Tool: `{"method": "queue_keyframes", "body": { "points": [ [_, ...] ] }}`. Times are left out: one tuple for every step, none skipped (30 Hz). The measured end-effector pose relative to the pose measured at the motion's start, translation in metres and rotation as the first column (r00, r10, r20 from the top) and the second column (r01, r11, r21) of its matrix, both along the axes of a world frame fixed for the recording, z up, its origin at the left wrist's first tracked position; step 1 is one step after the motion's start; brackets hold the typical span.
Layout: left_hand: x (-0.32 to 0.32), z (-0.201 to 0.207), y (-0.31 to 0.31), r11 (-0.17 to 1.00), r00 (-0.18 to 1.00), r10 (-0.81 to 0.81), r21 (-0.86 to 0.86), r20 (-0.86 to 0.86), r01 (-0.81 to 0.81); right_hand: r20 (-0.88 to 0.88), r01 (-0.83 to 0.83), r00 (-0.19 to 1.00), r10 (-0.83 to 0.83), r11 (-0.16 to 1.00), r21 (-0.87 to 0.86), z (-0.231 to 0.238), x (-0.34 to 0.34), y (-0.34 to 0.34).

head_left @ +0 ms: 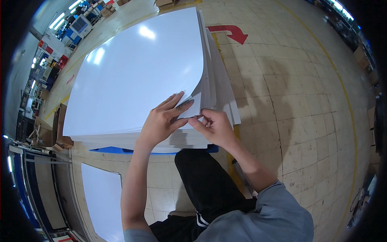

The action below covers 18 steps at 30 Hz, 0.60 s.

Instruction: Picking large white material sheets from a stack and using an industrial stapler to join them on a pallet.

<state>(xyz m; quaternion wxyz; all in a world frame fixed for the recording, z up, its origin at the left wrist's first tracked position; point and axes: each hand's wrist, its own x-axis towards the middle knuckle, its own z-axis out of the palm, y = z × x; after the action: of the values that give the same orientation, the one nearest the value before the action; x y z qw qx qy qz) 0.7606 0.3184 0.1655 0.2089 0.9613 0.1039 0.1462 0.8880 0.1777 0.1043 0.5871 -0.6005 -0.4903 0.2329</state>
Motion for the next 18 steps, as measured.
{"method": "queue_keyframes", "body": {
  "points": [
    [0.000,0.001,0.000,1.000,1.000,-0.002,0.001,0.001,0.002,0.001,0.002,1.000,-0.002,1.000,0.001,0.000,-0.002,0.003],
    [0.000,0.001,-0.001,0.999,1.000,0.003,-0.043,0.001,-0.003,-0.032,0.043,0.999,-0.042,0.998,0.054,-0.003,-0.006,0.008],
    [0.001,0.002,-0.001,0.996,1.000,0.009,-0.087,0.002,-0.008,-0.066,0.086,0.995,-0.079,0.991,0.106,-0.006,-0.009,0.012],
    [0.000,0.004,0.000,0.997,1.000,0.010,-0.083,0.002,-0.010,-0.082,0.081,0.994,-0.071,0.988,0.128,-0.008,-0.013,0.015],
    [0.000,0.006,0.002,0.994,1.000,-0.007,-0.110,0.010,0.008,-0.082,0.079,0.994,-0.069,0.988,0.133,-0.009,-0.014,0.016],
    [0.000,0.008,0.003,0.990,1.000,-0.024,-0.136,0.019,0.026,-0.089,0.071,0.994,-0.057,0.985,0.161,-0.008,-0.014,0.018],
    [-0.001,0.011,0.004,0.991,1.000,-0.024,-0.132,0.018,0.026,-0.097,0.064,0.994,-0.047,0.980,0.187,-0.007,-0.014,0.020],
    [-0.001,0.016,0.005,0.979,1.000,-0.026,-0.204,-0.017,0.022,-0.098,0.065,0.994,-0.047,0.979,0.191,-0.006,-0.014,0.022],
    [-0.001,0.019,0.007,0.962,0.998,-0.030,-0.274,-0.053,0.015,-0.092,0.063,0.995,-0.041,0.967,0.247,-0.005,-0.013,0.026],
    [-0.002,0.021,0.009,0.963,0.998,-0.031,-0.269,-0.053,0.016,-0.086,0.061,0.996,-0.037,0.952,0.301,-0.003,-0.012,0.029],
    [-0.003,0.022,0.012,0.957,0.998,-0.034,-0.289,-0.061,0.015,-0.086,0.062,0.996,-0.038,0.950,0.306,-0.001,-0.012,0.031],
    [-0.003,0.024,0.014,0.951,0.997,-0.037,-0.309,-0.068,0.015,-0.078,0.045,0.997,-0.022,0.952,0.302,0.002,-0.012,0.033],
    [-0.003,0.028,0.015,0.954,0.997,-0.036,-0.301,-0.067,0.014,-0.069,0.024,0.998,-0.004,0.954,0.300,0.004,-0.011,0.035],
    [-0.003,0.031,0.016,0.951,0.998,-0.034,-0.310,-0.059,0.014,-0.068,0.024,0.998,-0.003,0.951,0.308,0.007,-0.011,0.037],
    [-0.003,0.034,0.018,0.948,0.998,-0.032,-0.319,-0.050,0.014,-0.074,0.025,0.997,-0.001,0.949,0.315,0.008,-0.012,0.039],
    [-0.002,0.035,0.019,0.950,0.998,-0.033,-0.311,-0.050,0.016,-0.080,0.027,0.997,-0.002,0.947,0.321,0.010,-0.012,0.040],
    [-0.002,0.033,0.021,0.934,0.999,-0.034,-0.357,-0.031,0.021,-0.080,0.029,0.997,-0.003,0.944,0.328,0.011,-0.012,0.042],
    [-0.001,0.032,0.023,0.915,0.999,-0.035,-0.403,-0.012,0.027,-0.083,0.027,0.997,0.002,0.939,0.342,0.012,-0.011,0.044]
  ]
}}
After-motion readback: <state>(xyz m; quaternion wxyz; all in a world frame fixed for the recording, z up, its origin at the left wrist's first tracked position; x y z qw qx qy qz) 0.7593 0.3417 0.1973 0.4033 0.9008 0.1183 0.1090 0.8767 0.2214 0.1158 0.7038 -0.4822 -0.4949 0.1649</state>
